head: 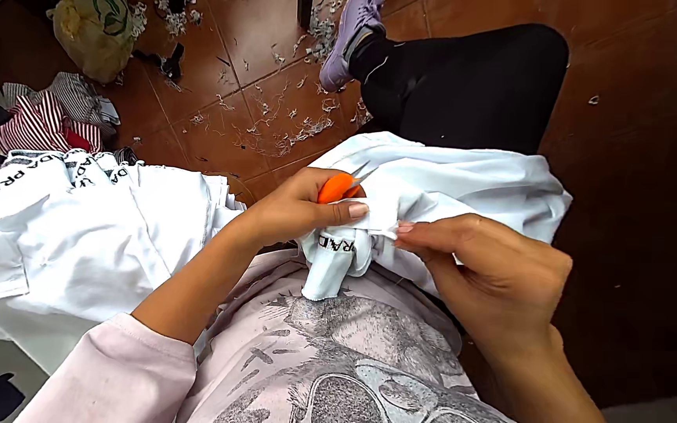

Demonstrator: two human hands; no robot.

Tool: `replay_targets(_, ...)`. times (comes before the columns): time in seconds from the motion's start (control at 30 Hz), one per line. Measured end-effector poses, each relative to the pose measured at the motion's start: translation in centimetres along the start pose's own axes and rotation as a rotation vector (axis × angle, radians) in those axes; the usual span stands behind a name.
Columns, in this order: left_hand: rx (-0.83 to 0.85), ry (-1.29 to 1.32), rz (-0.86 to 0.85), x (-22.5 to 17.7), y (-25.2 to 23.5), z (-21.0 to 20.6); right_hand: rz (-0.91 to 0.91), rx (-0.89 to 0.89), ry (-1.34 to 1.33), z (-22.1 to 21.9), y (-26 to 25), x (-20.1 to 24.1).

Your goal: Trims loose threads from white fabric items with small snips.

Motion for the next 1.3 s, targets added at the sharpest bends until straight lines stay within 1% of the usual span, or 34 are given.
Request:
replay_targets(0.07, -0.011, 0.065, 0.039, 0.3, 0.1, -0.1, -0.038, 0.036, 0.006, 0.1, 0.0, -0.3)
replay_targets(0.13, -0.001, 0.068, 0.046, 0.2, 0.2, -0.3, -0.046, 0.084, 0.050, -0.4, -0.2, -0.2)
replay_targets(0.23, 0.013, 0.010, 0.020, -0.3, 0.2, -0.6, -0.020, 0.037, 0.146, -1.5, -0.3, 0.3)
replay_targets(0.37, -0.025, 0.004, 0.067, -0.1, 0.2, -0.6, -0.034, 0.007, 0.198, -1.5, -0.4, 1.1)
replay_targets(0.5, -0.015, -0.045, 0.087, 0.0, -0.2, -1.0, -0.008, 0.062, 0.376, -0.8, -0.2, 1.9)
replay_targets(0.6, 0.014, -0.181, 0.071, -0.1, -0.5, -1.4, 0.070, 0.183, 0.394, -0.3, -0.5, 1.8)
replay_targets(0.67, 0.012, -0.380, 0.064, -0.5, -0.5, -1.6, 0.065, 0.283, 0.349, 0.0, -0.7, 1.5)
replay_targets(0.73, -0.072, -0.665, 0.009, -1.2, -0.3, -1.8, 0.013, 0.318, 0.292, 0.2, -0.7, 1.1)
replay_targets(0.8, -0.202, -0.927, -0.125, -2.1, 0.2, -2.1, -0.090, 0.286, 0.202, 0.7, -0.5, 0.7)
replay_targets(0.83, -0.242, -1.010, -0.209, -2.5, 0.6, -2.3, -0.161, 0.255, 0.127, 1.0, -0.4, 0.4)
replay_targets(0.9, -0.266, -1.085, -0.360, -3.5, 1.4, -2.7, -0.289, 0.205, -0.085, 1.5, 0.0, -0.6)
replay_targets(0.97, -0.210, -1.125, -0.411, -4.3, 2.3, -3.0, -0.343, 0.180, -0.264, 1.8, 0.1, -1.0)
replay_targets(1.03, -0.137, -1.164, -0.398, -4.8, 2.9, -3.3, -0.359, 0.177, -0.360, 1.9, 0.2, -1.1)
replay_targets(1.1, -0.089, -1.210, -0.373, -5.2, 3.1, -3.4, -0.369, 0.182, -0.402, 2.0, 0.2, -1.1)
replay_targets(1.3, 0.001, -1.303, -0.344, -5.7, 2.4, -4.0, -0.369, 0.191, -0.429, 2.2, 0.3, -0.9)
Point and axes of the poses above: each hand's wrist, its own y-axis away from the middle knuckle, its own z-axis out of the back of the hand, x = y × z, the point moved 3 cm from there along -y, towards the middle knuckle, and after that the axes turned 8 degrees about -y, right-handed, at the moved point
